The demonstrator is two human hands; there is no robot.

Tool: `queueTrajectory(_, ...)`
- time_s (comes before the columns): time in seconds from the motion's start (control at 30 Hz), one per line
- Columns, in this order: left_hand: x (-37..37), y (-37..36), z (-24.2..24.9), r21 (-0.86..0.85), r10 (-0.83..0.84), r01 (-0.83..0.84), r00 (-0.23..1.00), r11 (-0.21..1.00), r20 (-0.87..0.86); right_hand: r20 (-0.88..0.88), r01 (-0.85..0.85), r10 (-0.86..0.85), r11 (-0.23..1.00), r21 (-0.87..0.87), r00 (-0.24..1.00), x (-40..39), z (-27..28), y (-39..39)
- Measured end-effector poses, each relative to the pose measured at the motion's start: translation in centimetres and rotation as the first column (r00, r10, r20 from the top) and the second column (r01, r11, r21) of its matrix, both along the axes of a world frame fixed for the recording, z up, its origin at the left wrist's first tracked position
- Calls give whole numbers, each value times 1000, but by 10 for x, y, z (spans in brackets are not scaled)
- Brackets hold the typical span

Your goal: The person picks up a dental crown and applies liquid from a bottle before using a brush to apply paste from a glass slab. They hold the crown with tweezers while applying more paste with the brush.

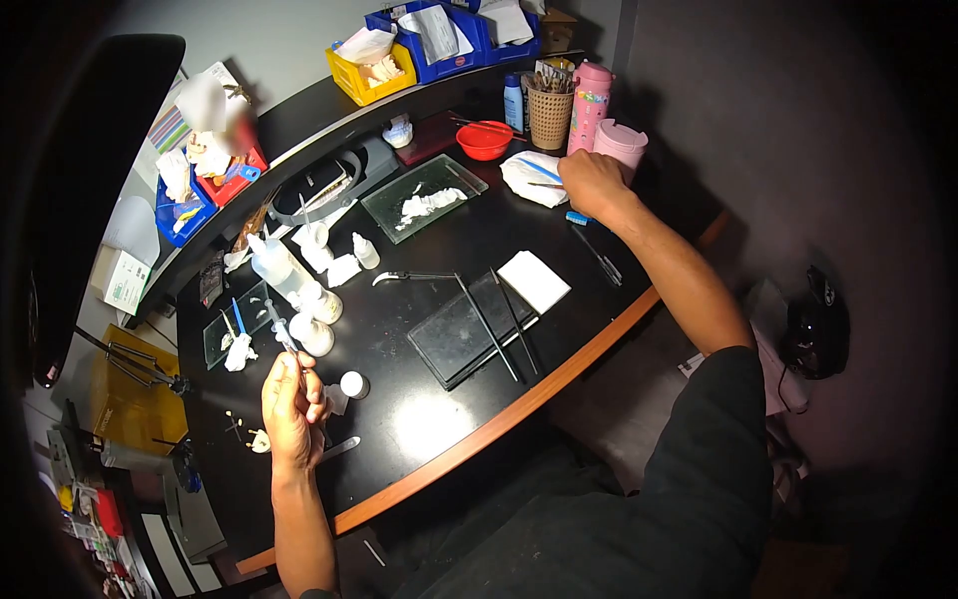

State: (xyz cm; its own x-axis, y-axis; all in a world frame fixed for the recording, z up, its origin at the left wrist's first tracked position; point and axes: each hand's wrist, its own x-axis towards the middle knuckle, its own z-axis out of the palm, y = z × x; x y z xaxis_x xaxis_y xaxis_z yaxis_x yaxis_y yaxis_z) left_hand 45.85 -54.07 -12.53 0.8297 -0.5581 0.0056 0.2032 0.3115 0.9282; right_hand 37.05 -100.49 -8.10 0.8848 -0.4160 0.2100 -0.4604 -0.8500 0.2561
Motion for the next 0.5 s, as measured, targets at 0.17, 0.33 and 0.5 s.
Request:
queueTrajectory(0.17,-1,0,1,-8,-3,3,1000,1000,-2,28,-4,4,1000,0,1000,-4,2,1)
queueTrajectory(0.33,-1,1,2,-5,-7,7,1000,1000,-4,47,-22,22,1000,-2,999,-6,5,3)
queueTrajectory(0.5,-2,1,1,-5,-4,4,1000,1000,-7,40,-14,15,1000,-23,999,-5,3,3)
